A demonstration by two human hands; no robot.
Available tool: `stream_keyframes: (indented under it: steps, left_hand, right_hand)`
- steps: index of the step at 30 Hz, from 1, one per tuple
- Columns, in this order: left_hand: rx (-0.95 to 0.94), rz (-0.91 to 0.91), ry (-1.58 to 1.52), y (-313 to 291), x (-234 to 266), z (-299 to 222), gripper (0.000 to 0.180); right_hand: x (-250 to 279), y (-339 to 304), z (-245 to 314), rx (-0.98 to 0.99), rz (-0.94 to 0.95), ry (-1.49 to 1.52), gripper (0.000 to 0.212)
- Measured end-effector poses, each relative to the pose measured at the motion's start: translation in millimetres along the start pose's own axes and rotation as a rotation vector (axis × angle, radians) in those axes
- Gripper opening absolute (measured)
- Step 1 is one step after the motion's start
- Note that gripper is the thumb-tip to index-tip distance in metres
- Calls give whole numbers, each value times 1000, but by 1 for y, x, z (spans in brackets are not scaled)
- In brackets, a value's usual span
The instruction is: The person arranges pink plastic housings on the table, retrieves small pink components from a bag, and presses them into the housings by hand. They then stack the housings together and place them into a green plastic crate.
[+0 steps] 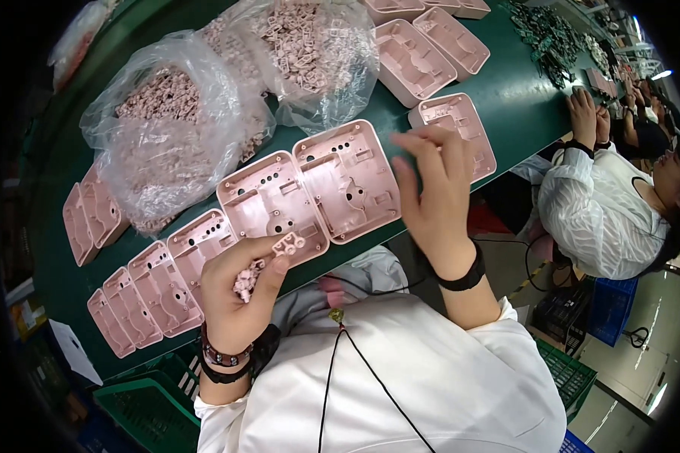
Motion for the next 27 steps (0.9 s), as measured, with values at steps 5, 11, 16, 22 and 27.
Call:
stream_keyframes:
  steps: [5,11,16,22,27]
  left_hand:
    - [-60,-75,23,-6,10,-5,16]
    - [28,-114,17,-8,13,1,16]
    - [-79,-104,41,-7,13,-10,16]
    - [-152,-65,137,-1,2,-18,15]
    - [-194,87,234,1,-10,-20,14]
  right_hand:
    - [3,-22,-75,-170,34,-193,20]
    - [17,-20,-113,-228,5,-203,14]
    - [16,-6,-180,-329,40,22,13]
    - [30,15,-106,-161,-28,-47,14]
    - [-10,-5,67,237,332,643,23]
Point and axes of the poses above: each hand's wrist, its own y-axis towards the middle knuckle, its own x-axis out of the back of the hand, z = x × y, the point moved 10 cm from there along y, towards the middle knuckle, and after that the axes turned 1 degree about y, right-handed, at the moved point
